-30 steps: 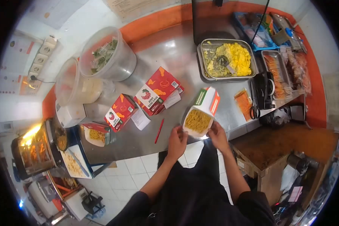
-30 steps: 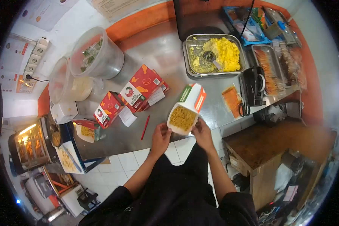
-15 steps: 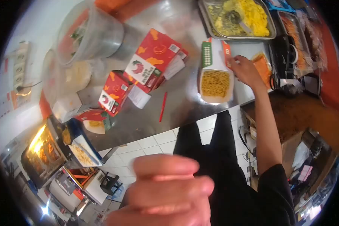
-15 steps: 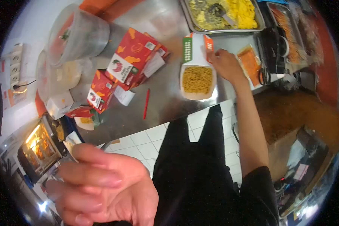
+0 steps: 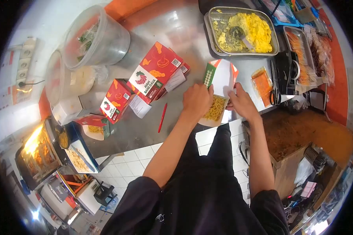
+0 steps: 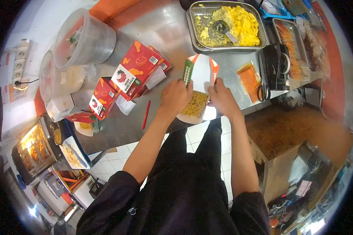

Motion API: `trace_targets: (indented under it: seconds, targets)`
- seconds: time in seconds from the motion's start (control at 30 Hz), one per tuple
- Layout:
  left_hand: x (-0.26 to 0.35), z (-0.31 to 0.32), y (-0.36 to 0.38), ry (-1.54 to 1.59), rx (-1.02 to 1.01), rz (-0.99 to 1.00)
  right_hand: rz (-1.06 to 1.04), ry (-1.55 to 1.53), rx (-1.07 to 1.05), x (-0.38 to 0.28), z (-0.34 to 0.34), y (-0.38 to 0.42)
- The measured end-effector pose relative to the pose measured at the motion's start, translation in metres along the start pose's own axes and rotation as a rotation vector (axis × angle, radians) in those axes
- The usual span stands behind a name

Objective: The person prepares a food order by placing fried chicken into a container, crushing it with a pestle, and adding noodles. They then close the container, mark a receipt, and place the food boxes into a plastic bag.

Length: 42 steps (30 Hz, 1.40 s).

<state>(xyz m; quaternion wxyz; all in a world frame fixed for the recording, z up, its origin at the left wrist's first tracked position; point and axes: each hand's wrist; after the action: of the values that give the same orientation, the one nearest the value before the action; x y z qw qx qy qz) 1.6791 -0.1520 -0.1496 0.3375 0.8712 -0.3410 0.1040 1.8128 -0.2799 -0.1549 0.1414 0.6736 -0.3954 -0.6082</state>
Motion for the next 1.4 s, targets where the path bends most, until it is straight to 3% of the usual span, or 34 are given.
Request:
trace_targets:
  seconds: [0.1,0.23,0.3,0.4,0.47,0.5,0.57,0.67,0.73,0.83,0.97,1.0,1.1,1.17,1.2,1.3,1.4]
  targets:
    - [-0.039,0.019,0.006,0.235,0.097,0.247,-0.266,0.023,0.161,0.027,0.007,0.015]
    - [-0.070,0.042,0.005,0.393,0.162,0.398,-0.666,0.248,0.414,0.058,0.023,0.015]
    - [-0.070,0.043,0.005,0.319,0.233,0.450,-0.562,0.397,0.388,0.072,0.021,0.020]
    - [-0.044,0.005,0.039,0.385,0.000,0.006,-0.355,0.617,0.288,0.064,0.014,0.032]
    - [-0.023,-0.001,0.059,0.662,-0.146,-0.067,-0.256,0.672,0.189,0.049,0.012,0.042]
    - [-0.015,0.000,0.065,0.802,-0.213,-0.106,-0.154,0.280,0.102,0.042,0.012,0.048]
    - [-0.025,0.030,0.061,0.953,-0.130,-0.093,0.054,-0.497,-0.072,0.031,0.012,0.061]
    - [-0.024,0.040,0.055,1.205,-0.102,-0.206,0.122,-1.185,-0.165,0.033,0.013,0.072]
    - [-0.025,0.039,0.055,1.239,-0.119,-0.301,0.101,-1.101,-0.018,0.038,0.020,0.071]
    - [-0.034,0.060,0.054,1.046,0.084,-0.174,0.056,-1.057,0.121,0.045,0.028,0.067]
    - [-0.033,0.067,0.067,0.625,0.084,-0.140,0.001,-0.480,0.250,0.070,0.041,0.066]
    - [-0.029,0.069,0.068,0.819,0.056,-0.200,-0.137,-0.332,0.304,0.074,0.047,0.063]
    - [-0.018,0.065,0.066,1.335,-0.047,-0.402,0.036,-0.746,0.207,0.075,0.049,0.066]
    - [-0.021,0.067,0.062,1.566,-0.059,-0.405,0.145,-1.175,0.079,0.062,0.041,0.062]
    - [-0.023,0.071,0.058,1.682,-0.068,-0.404,0.121,-1.225,0.077,0.061,0.040,0.058]
    - [-0.028,0.094,0.048,1.771,0.080,-0.294,0.076,-1.365,0.086,0.070,0.048,0.044]
    - [-0.020,0.100,0.042,1.587,0.236,-0.279,-0.049,-1.377,0.148,0.099,0.069,0.025]
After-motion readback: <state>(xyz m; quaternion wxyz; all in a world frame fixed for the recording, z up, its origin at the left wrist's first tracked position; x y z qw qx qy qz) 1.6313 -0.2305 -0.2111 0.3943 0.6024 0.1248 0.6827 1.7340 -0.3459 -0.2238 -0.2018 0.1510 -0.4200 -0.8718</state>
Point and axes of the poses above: each hand's wrist, its own y-axis away from the middle knuckle, its own z-axis out of the palm, x = y × z, and after that the axes turned 6 degrees about -x, right-handed
